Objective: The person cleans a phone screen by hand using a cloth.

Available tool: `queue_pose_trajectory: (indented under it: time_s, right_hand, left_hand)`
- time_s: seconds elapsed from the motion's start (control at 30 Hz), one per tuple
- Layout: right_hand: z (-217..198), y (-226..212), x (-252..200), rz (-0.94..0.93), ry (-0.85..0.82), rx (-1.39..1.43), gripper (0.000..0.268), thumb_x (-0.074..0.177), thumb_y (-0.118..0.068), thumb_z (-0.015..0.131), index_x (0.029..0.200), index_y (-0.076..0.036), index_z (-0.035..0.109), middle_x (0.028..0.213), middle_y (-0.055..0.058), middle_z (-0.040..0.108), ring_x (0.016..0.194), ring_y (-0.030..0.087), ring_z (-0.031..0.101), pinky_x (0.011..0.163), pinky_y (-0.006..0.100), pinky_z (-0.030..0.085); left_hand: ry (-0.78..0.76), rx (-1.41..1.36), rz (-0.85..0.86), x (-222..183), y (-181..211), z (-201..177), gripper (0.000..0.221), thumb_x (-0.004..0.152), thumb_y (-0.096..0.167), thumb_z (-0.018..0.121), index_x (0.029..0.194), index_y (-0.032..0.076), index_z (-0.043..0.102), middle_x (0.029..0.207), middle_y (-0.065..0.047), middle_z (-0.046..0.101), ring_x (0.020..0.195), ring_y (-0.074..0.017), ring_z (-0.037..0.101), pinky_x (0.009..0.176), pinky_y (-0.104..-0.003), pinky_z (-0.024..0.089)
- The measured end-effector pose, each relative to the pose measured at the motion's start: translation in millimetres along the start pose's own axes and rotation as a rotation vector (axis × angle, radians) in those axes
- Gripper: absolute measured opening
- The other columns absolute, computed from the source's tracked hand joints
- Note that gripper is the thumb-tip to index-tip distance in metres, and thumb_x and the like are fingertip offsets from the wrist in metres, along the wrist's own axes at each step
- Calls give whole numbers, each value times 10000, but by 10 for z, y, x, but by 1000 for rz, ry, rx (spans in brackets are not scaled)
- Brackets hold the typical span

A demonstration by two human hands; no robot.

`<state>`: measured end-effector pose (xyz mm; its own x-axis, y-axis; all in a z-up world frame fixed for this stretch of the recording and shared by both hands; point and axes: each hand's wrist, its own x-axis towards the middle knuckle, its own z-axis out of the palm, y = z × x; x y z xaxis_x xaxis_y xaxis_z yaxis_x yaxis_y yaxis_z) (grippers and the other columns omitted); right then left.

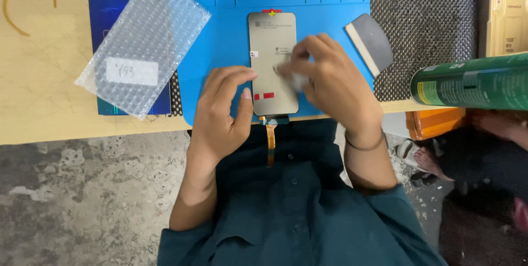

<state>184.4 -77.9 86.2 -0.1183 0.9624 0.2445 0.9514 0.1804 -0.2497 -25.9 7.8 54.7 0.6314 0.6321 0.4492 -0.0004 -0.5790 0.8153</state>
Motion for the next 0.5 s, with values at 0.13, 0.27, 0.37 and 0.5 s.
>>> queue_pose_trajectory:
  time_s: [0.13, 0.27, 0.37, 0.5]
  right_hand:
    - [5, -156, 122, 60, 34, 215, 346, 811, 203, 573, 937, -41, 783, 948, 145, 656, 897, 339, 669, 823, 401, 538]
    - [-40, -93, 38, 90, -97, 290, 412, 748, 240, 535, 924, -30, 791, 970, 173, 705, 950, 373, 704, 881, 442, 542]
    - [32, 3, 229, 94, 48, 187, 458, 811, 249, 473, 1089, 41, 771, 1062, 189, 650, 952, 365, 633, 818, 435, 527]
    - [25, -200, 198, -90, -99, 278, 288, 905, 165, 547, 1073, 19, 730, 1058, 146, 616, 955, 336, 613, 808, 440, 546]
  left_hand:
    - [-3, -3, 4, -5, -20, -4, 283, 1049, 89, 431, 1208, 14, 652, 1092, -153, 624, 1061, -391, 634, 933, -541, 534]
    - [2, -5, 4, -1, -5, -8, 274, 1067, 124, 419, 1145, 9, 656, 1003, -146, 608, 976, -374, 629, 881, -537, 541]
    - [-3, 28, 42, 21, 48, -33, 247, 1059, 100, 455, 1117, -77, 617, 1057, -202, 650, 989, -355, 629, 899, -449, 518]
    - [-8, 38, 23, 32, 70, -53, 228, 1053, 77, 475, 1133, -79, 622, 1072, -203, 649, 1003, -355, 629, 908, -442, 524]
